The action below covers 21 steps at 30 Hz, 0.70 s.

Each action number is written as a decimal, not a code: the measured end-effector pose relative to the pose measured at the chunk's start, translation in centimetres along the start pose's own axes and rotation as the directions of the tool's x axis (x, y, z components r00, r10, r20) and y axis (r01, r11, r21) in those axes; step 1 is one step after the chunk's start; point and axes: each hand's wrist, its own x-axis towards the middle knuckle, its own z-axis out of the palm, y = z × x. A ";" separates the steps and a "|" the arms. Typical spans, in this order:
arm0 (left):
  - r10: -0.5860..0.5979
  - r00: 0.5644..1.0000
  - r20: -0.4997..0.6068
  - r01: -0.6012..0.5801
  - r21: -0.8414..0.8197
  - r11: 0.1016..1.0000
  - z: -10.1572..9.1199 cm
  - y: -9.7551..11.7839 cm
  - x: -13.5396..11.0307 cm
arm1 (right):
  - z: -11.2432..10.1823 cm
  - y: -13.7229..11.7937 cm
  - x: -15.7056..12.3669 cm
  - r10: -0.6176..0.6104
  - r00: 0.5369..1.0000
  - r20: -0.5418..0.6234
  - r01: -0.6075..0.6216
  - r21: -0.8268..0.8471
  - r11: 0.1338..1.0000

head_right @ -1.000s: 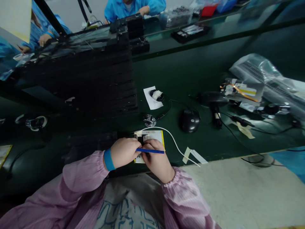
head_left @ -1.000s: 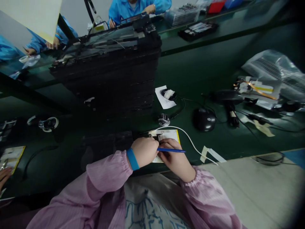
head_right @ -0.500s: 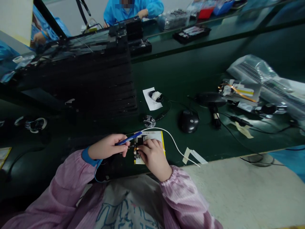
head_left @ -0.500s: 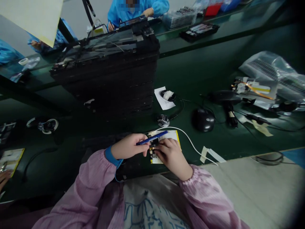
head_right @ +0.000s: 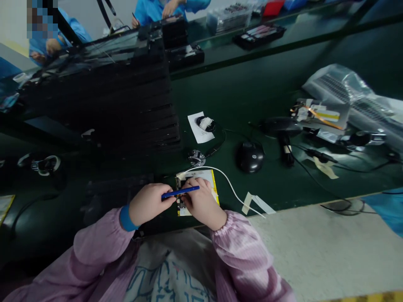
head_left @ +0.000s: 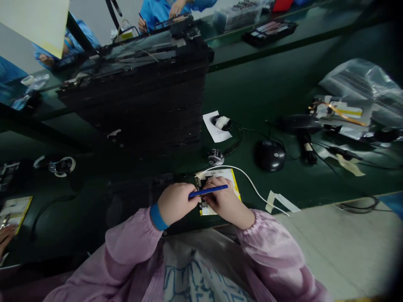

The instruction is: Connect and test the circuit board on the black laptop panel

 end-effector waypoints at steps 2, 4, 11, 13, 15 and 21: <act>-0.012 1.000 -0.009 0.013 0.081 0.997 1.0 0.0 0.0 | 0.0 0.1 0.1 -0.009 1.000 0.002 0.009 0.012 1.000; -0.020 1.000 -0.011 0.021 0.134 0.991 1.6 0.1 -0.1 | -0.1 0.1 0.1 -0.007 1.000 -0.002 0.007 0.041 0.999; -0.056 0.998 -0.007 0.057 0.220 0.974 2.0 0.3 -0.2 | -0.2 0.1 -0.1 -0.002 1.000 -0.017 0.004 0.096 0.995; -0.061 0.998 -0.013 0.062 0.219 0.974 2.1 0.2 -0.2 | -0.2 0.1 -0.1 -0.003 1.000 -0.019 0.005 0.099 0.995; -0.065 0.998 -0.017 0.067 0.221 0.973 2.1 0.3 -0.1 | -0.2 0.1 -0.1 -0.004 1.000 -0.024 0.006 0.101 0.995; -0.070 0.997 -0.022 0.073 0.217 0.973 2.2 0.4 -0.1 | 0.0 0.3 -0.1 -0.003 1.000 -0.023 0.005 0.093 0.996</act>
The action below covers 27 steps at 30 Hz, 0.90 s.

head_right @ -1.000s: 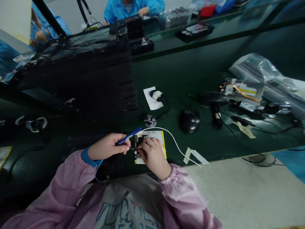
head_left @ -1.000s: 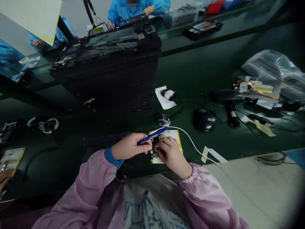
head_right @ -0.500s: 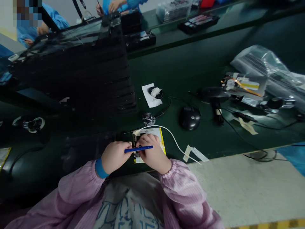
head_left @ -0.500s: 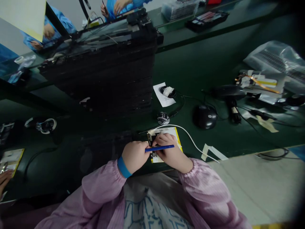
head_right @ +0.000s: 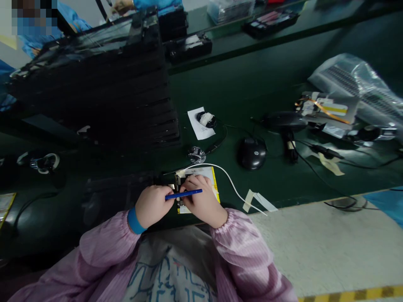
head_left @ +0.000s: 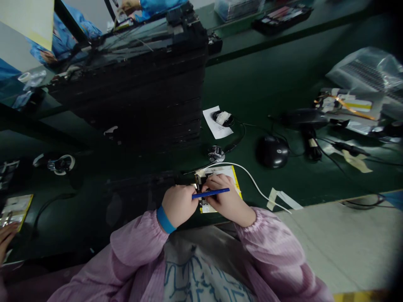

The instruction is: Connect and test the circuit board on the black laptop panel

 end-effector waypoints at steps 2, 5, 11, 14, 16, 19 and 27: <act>0.001 1.000 -0.007 -0.001 -0.008 1.000 0.0 0.0 0.0 | 0.1 0.0 0.0 -0.003 1.000 -0.003 0.003 -0.008 1.000; 0.004 1.000 -0.021 -0.004 -0.012 1.000 0.1 -0.1 -0.1 | 0.1 0.0 0.0 -0.008 1.000 -0.015 0.008 -0.018 1.000; 0.007 1.000 -0.021 -0.008 -0.004 1.000 0.1 0.0 -0.2 | 0.1 -0.1 0.0 0.004 1.000 -0.007 -0.004 -0.012 1.000; 0.012 1.000 -0.018 -0.012 -0.008 1.000 0.1 0.0 -0.1 | 0.0 -0.1 0.1 0.009 1.000 -0.002 -0.009 -0.010 1.000; 0.008 1.000 -0.014 -0.008 -0.009 1.000 0.1 0.0 -0.1 | 0.0 -0.2 0.1 0.010 1.000 0.001 -0.010 -0.011 1.000; -0.003 1.000 -0.004 0.003 -0.011 1.000 0.1 0.1 -0.1 | 0.0 -0.2 0.1 0.013 1.000 0.010 -0.013 -0.016 1.000; -0.008 1.000 0.005 0.008 -0.003 1.000 0.0 0.1 -0.3 | 0.2 0.1 0.0 0.013 1.000 0.015 -0.013 -0.023 1.000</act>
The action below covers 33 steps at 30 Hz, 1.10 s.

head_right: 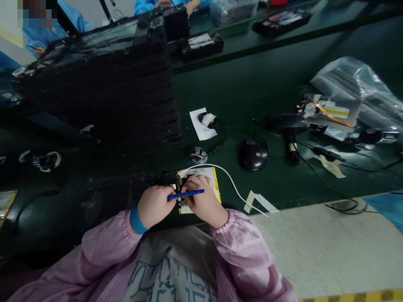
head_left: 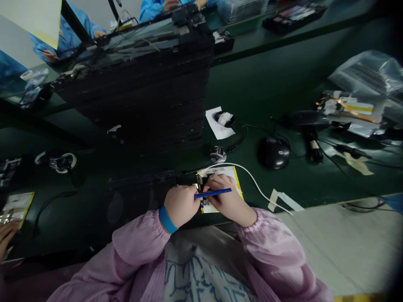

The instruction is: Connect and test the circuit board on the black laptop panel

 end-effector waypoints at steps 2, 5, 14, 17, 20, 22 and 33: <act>0.004 1.000 -0.001 -0.004 0.001 1.000 0.0 0.0 0.0 | 0.0 0.0 0.0 -0.001 1.000 0.003 0.001 -0.001 1.000; 0.009 1.000 -0.009 -0.009 0.003 1.000 0.1 -0.1 0.0 | -0.1 0.0 0.1 0.000 1.000 0.014 0.000 0.008 1.000; 0.008 1.000 0.006 -0.008 0.020 1.000 0.3 0.0 -0.2 | 0.2 -0.5 0.3 -0.059 0.998 0.020 0.059 -0.032 0.998; 0.013 1.000 0.014 -0.014 0.025 1.000 0.3 0.0 -0.4 | 0.3 -0.7 0.2 -0.069 0.997 0.014 0.070 -0.056 0.996; 0.019 0.999 0.025 -0.019 0.012 1.000 0.3 0.0 -0.6 | 0.2 -0.5 0.1 -0.067 0.998 0.013 0.067 -0.007 0.998; 0.012 1.000 0.029 -0.012 0.004 1.000 0.2 0.0 -0.6 | 0.0 -0.4 0.1 -0.075 0.997 0.021 0.074 0.032 0.997; -0.021 0.999 0.042 0.022 -0.014 1.000 0.3 -0.1 -0.5 | 0.0 -0.1 0.2 -0.067 0.996 0.054 0.063 0.063 0.996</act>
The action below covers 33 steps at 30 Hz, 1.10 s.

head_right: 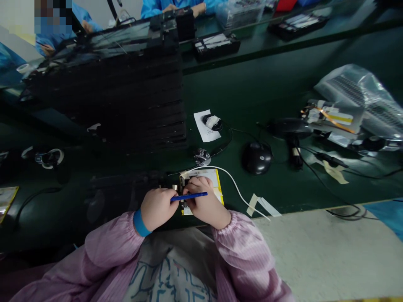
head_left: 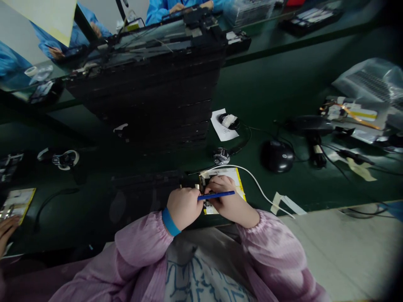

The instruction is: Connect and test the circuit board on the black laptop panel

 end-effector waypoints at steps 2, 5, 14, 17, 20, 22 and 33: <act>-0.004 1.000 -0.011 0.005 0.005 1.000 0.0 0.0 0.0 | 0.0 -0.1 0.0 0.006 1.000 -0.001 -0.006 -0.001 1.000; -0.014 1.000 -0.011 0.014 0.007 1.000 0.0 0.1 0.1 | 0.0 -0.1 0.1 0.006 1.000 -0.006 -0.006 -0.007 1.000; -0.037 0.999 -0.010 0.037 0.011 0.999 0.0 0.3 0.1 | 0.2 0.0 0.1 0.024 1.000 -0.018 -0.024 0.003 1.000; -0.019 1.000 -0.014 0.019 0.019 1.000 0.0 0.3 0.1 | 0.2 -0.3 0.2 0.048 0.998 -0.038 -0.047 0.023 0.999; -0.009 1.000 -0.019 0.009 0.028 1.000 0.0 0.2 0.1 | 0.2 -0.4 0.3 0.066 0.996 -0.062 -0.063 0.049 0.997; 0.000 1.000 -0.024 0.001 0.032 0.999 0.0 0.2 0.1 | 0.2 -0.4 0.3 0.062 0.996 -0.067 -0.058 0.061 0.996; 0.067 0.990 -0.123 -0.091 -0.203 0.975 -0.2 -0.4 -1.0 | -0.1 0.0 0.2 0.014 0.999 -0.032 -0.011 0.070 0.997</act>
